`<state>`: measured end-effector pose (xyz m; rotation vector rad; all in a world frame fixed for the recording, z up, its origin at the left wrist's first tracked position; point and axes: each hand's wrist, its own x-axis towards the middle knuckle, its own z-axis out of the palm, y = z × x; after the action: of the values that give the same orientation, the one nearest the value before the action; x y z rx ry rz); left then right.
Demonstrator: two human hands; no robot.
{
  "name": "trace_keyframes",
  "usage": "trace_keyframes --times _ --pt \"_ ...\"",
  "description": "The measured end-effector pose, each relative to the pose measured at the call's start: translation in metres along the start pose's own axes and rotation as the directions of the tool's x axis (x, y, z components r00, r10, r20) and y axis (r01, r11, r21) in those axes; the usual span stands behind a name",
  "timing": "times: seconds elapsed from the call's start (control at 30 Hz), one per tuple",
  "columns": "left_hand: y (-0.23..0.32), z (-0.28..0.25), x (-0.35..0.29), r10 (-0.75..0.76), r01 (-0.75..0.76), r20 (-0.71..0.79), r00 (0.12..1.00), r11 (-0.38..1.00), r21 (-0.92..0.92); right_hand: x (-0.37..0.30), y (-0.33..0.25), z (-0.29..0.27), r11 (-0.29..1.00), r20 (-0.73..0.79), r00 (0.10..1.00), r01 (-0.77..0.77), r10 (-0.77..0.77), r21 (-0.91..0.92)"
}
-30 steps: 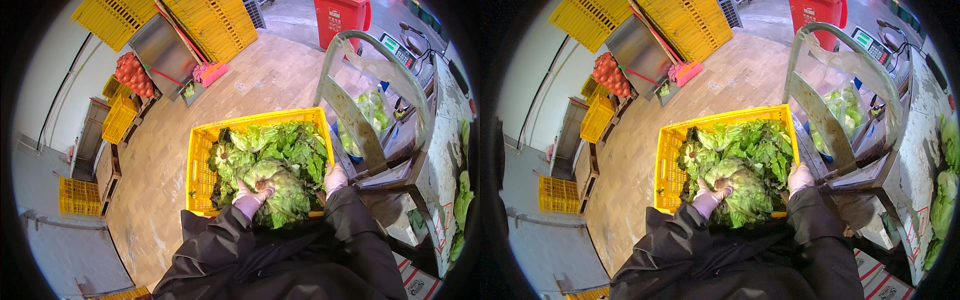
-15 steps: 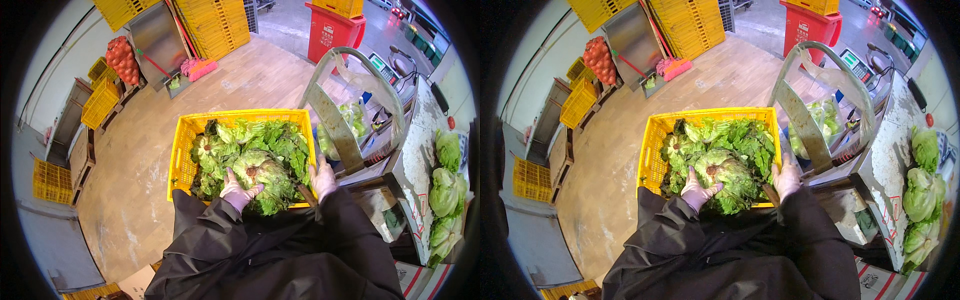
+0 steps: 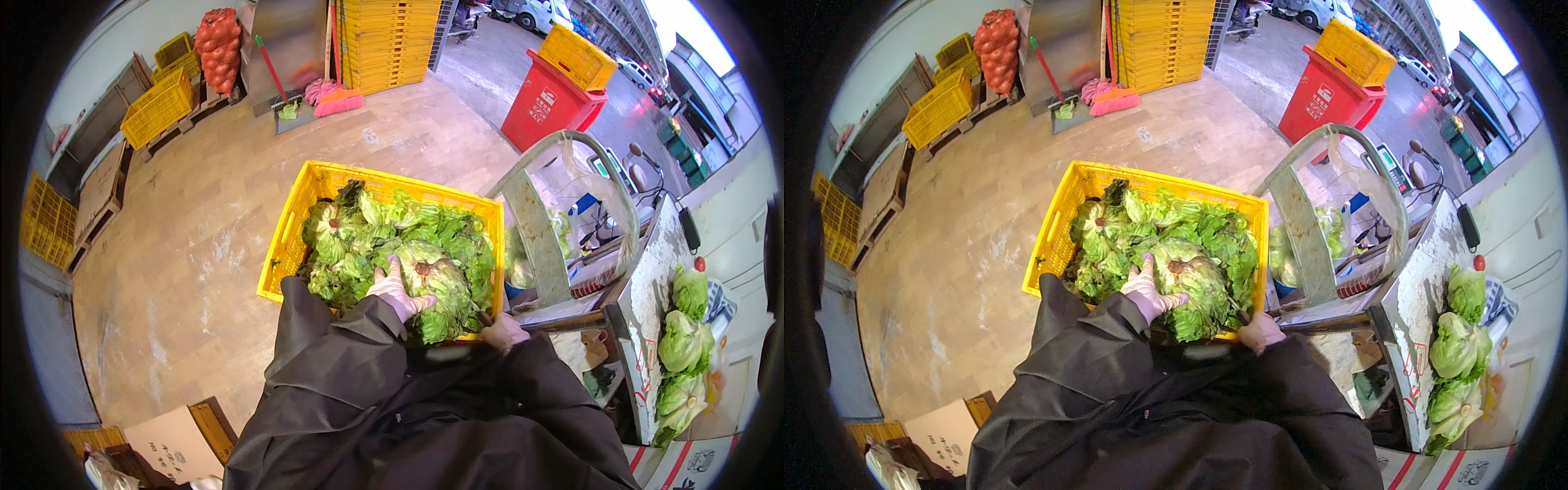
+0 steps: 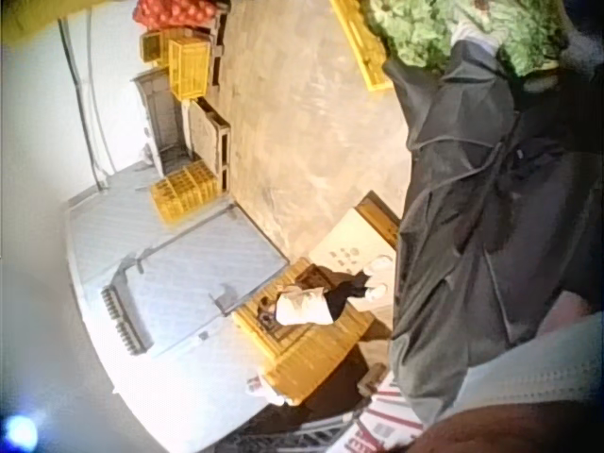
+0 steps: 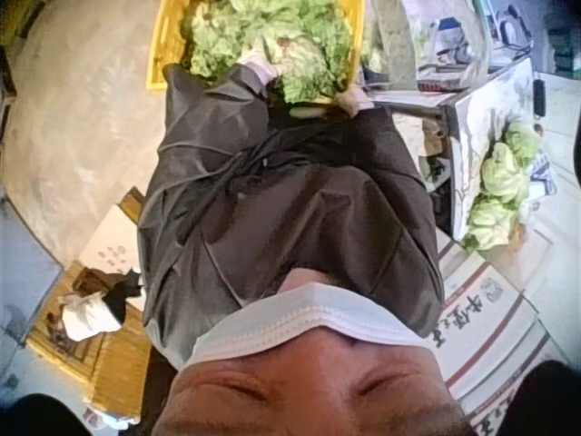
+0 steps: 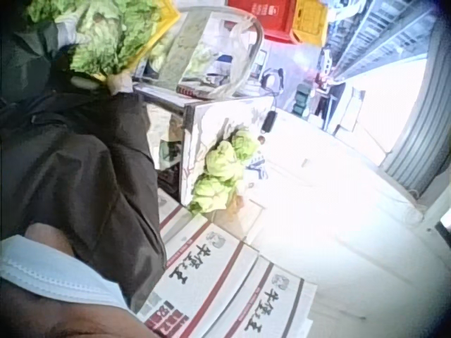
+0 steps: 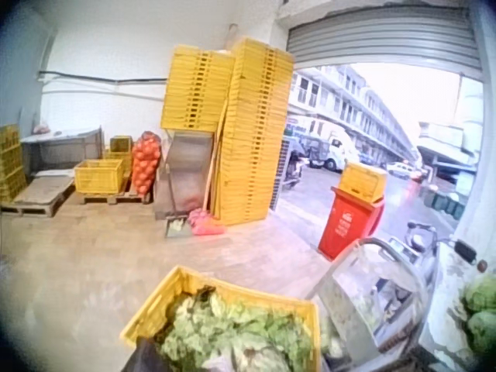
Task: The person trims the core of cabbages using a knife and removes outer leaves by hand. They place the trimmed cabbages onto a metal table next to a scale. The person also briefly opens a small bag on the table.
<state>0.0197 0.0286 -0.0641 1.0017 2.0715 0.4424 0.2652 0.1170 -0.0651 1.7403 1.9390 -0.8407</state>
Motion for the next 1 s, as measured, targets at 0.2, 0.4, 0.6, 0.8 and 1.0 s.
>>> trace_keyframes --times 0.2,0.4,0.6,0.8,1.0 --pt "0.005 -0.008 -0.008 -0.054 0.055 0.074 0.996 0.999 0.000 -0.071 0.034 -0.024 0.921 -0.227 0.948 0.282 -0.224 0.268" --pt "0.010 -0.005 0.002 -0.029 0.028 0.088 0.996 1.000 0.007 -0.097 -0.004 0.007 0.641 -0.414 0.794 0.606 -0.446 0.471" --pt "0.004 -0.002 0.004 -0.064 0.070 0.104 0.993 0.996 -0.055 -0.085 -0.035 0.025 0.735 -0.500 0.696 0.659 -0.516 0.159" --pt "0.000 0.008 0.006 -0.031 0.031 0.034 0.999 0.999 -0.022 -0.081 -0.034 0.025 0.792 -0.486 0.714 0.607 -0.504 0.070" --pt "-0.001 0.014 0.013 -0.040 0.041 0.037 0.999 0.999 -0.026 -0.081 -0.040 0.023 0.882 -0.435 0.783 0.468 -0.444 -0.058"
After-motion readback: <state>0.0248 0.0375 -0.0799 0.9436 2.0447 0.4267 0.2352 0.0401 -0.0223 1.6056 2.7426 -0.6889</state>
